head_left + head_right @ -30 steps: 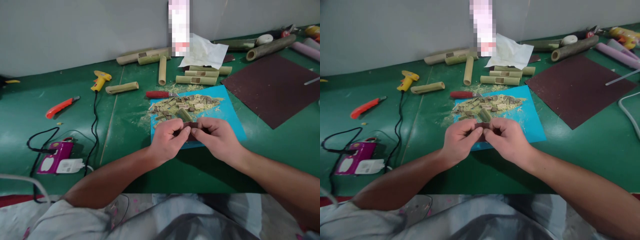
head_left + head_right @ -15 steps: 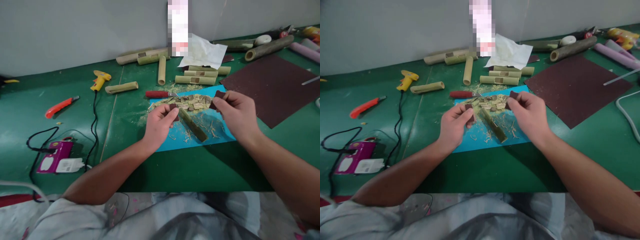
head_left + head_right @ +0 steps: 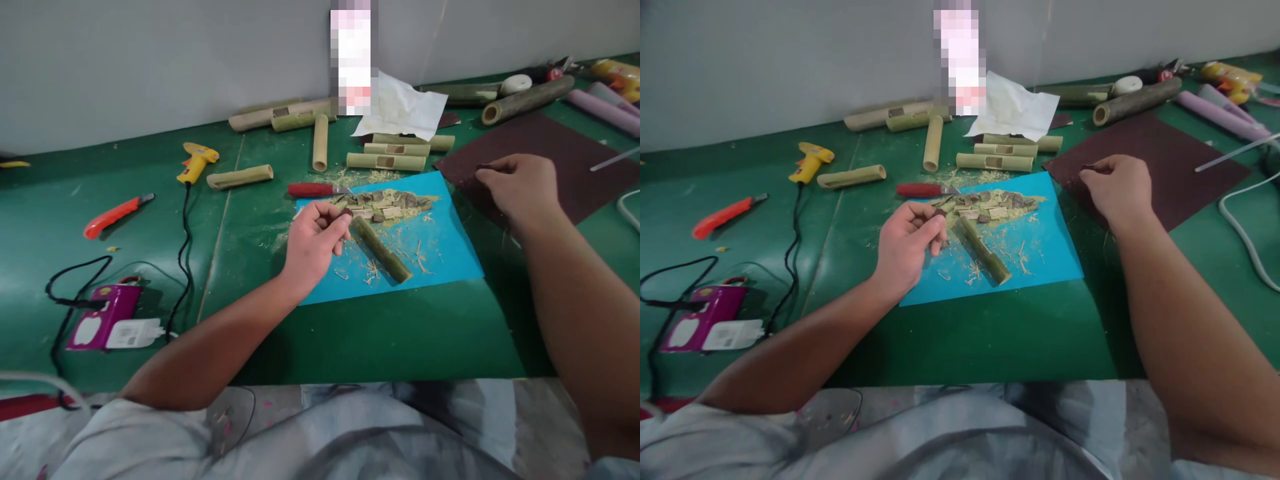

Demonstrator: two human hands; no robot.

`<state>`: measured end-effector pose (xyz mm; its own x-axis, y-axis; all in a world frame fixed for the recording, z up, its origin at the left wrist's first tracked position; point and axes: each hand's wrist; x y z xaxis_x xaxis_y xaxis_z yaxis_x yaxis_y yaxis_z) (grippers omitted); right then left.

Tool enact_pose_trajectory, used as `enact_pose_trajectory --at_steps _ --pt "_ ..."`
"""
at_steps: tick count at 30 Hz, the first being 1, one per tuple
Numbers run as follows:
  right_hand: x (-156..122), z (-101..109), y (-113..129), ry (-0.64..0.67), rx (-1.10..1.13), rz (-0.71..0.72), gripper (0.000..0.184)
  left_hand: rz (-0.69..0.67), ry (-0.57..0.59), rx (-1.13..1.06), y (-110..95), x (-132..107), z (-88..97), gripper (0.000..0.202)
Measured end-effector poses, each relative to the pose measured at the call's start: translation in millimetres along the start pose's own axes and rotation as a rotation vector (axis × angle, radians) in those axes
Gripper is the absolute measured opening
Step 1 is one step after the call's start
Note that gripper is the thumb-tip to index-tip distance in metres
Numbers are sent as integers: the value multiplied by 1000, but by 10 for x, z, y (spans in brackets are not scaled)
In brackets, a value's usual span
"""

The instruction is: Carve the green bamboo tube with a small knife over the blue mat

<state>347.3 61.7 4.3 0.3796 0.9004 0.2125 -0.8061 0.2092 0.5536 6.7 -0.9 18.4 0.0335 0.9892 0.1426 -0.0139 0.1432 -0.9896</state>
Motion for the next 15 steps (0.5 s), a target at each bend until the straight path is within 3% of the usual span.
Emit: enact_pose_trajectory --at_steps 3,5,6,7,10,15 --pt "-59 81 118 -50 -113 -85 30 -37 6 66 22 13 23 14" --pt "-167 154 291 -107 -148 62 37 -83 25 133 23 18 40 10" --pt "-247 183 397 -177 -150 89 30 -107 33 170 20 18 50 8" --pt "-345 204 511 -112 -148 186 23 -130 43 212 15 17 60 7" --pt "-716 224 838 159 -175 437 34 -234 83 377 3 7 95 15" --pt "-1222 221 1145 383 -342 591 42 -454 211 624 31 13 148 30"
Point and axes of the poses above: each hand's wrist, its own x-axis towards the middle knuckle, its own z-axis out of the back of the hand, y = z × x, and after that the axes turned 3 degrees about -z, right-handed
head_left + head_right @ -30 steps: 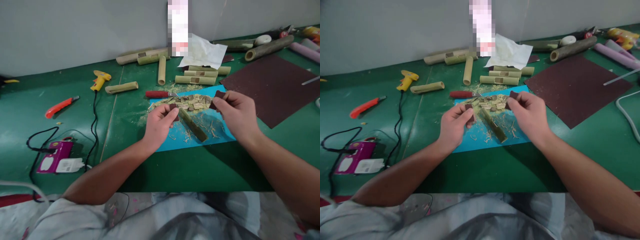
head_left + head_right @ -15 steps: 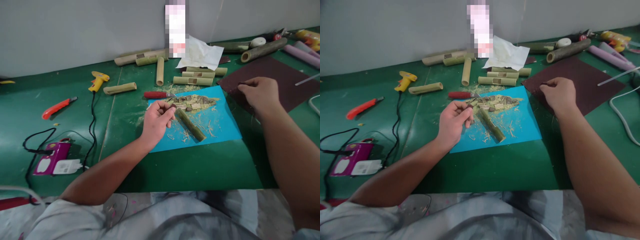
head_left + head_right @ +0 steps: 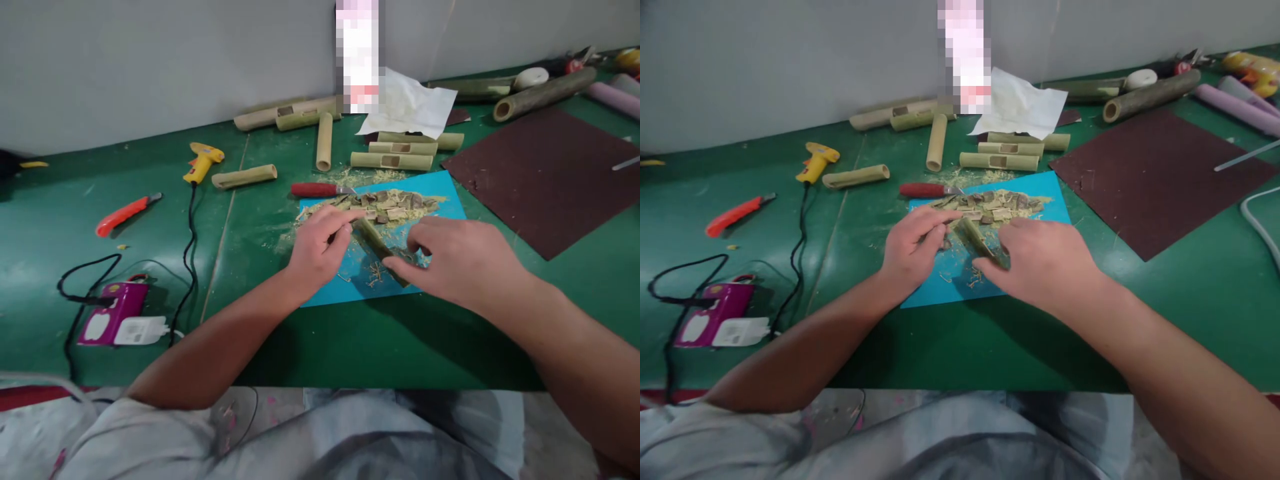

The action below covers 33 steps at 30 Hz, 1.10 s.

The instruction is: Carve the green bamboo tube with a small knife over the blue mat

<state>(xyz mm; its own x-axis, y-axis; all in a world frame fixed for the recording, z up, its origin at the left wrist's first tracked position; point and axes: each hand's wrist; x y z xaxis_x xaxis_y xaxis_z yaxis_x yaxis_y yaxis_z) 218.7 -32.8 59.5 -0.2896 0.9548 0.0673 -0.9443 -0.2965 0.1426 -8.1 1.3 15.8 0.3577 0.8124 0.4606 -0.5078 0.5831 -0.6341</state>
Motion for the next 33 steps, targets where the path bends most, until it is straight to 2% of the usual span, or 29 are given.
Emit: enact_pose_trajectory --at_steps 6,8,16,22,28,33 --pt "-18 19 106 357 -90 -40 39 -137 71 161 110 -2 -45 26" --pt "0 13 111 413 -101 -43 37 -137 75 190 125 -3 -62 23" --pt "-7 -49 104 379 -68 -11 37 -85 63 193 157 22 -73 12" --pt "-6 -64 134 370 -85 -6 37 -64 104 213 168 32 -59 19" --pt "-18 -111 123 321 -88 16 35 -67 80 207 172 31 -67 19" --pt "-17 -124 122 311 -83 24 35 -55 112 243 187 24 -74 24"
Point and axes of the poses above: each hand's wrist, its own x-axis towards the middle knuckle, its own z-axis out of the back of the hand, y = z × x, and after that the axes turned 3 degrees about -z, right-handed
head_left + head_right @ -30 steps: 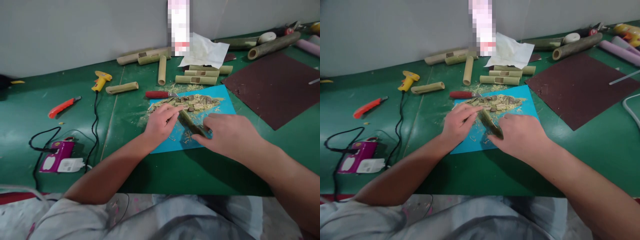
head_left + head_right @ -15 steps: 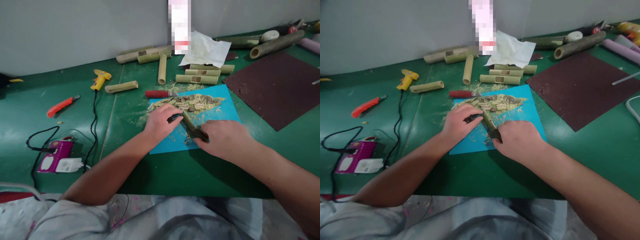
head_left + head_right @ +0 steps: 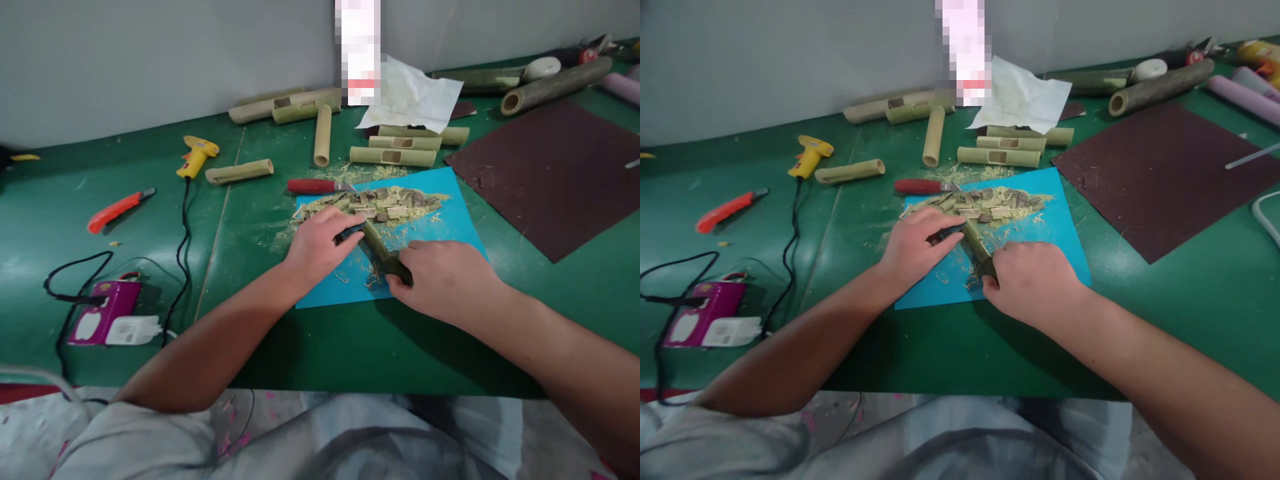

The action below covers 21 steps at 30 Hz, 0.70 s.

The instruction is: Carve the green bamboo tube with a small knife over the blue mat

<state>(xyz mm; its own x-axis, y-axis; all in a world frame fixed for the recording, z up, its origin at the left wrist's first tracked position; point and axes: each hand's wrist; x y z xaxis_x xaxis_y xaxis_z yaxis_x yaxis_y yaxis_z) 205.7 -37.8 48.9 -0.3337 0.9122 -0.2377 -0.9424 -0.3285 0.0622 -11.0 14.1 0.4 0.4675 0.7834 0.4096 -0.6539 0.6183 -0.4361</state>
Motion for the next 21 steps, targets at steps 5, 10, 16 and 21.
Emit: enact_pose_trajectory --at_steps 5,10,16,21 --pt "-8 13 2 3 -3 6 36 -8 25 28 -2 -5 7 28" --pt "-18 -1 -1 -22 -1 3 35 -3 -2 -6 -2 -9 20 25" --pt "-11 -9 4 -17 -14 7 36 -34 -64 -78 6 16 5 20" --pt "-8 8 4 26 0 -2 36 -97 12 -141 -61 -23 -30 20"
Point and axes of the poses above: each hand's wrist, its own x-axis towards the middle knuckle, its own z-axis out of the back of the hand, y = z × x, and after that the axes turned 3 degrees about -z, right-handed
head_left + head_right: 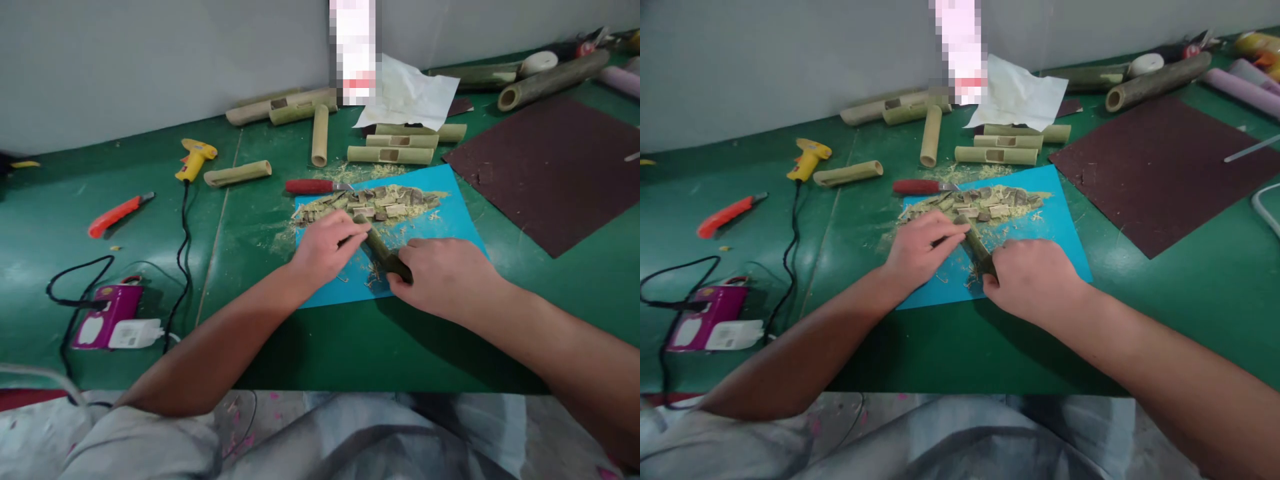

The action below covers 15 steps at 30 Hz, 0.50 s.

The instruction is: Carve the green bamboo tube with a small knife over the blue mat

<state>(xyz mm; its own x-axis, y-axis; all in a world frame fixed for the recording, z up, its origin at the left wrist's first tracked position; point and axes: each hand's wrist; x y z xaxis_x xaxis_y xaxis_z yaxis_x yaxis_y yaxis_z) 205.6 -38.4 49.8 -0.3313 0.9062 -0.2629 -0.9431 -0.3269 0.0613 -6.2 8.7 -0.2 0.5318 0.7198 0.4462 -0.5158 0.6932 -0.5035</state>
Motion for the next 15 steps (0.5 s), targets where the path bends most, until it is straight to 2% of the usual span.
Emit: enact_pose_trajectory --at_steps 3,7,11,15 --pt "3 3 -6 26 10 2 35 -93 89 25 -5 -13 -6 25" --pt "15 -11 -10 7 4 -8 35 -110 37 107 30 -1 -23 29" --pt "23 -18 -8 22 11 -13 34 -128 115 126 15 -9 -61 32" --pt "13 -3 -9 31 -1 -18 36 -114 56 154 -3 -30 -81 32"
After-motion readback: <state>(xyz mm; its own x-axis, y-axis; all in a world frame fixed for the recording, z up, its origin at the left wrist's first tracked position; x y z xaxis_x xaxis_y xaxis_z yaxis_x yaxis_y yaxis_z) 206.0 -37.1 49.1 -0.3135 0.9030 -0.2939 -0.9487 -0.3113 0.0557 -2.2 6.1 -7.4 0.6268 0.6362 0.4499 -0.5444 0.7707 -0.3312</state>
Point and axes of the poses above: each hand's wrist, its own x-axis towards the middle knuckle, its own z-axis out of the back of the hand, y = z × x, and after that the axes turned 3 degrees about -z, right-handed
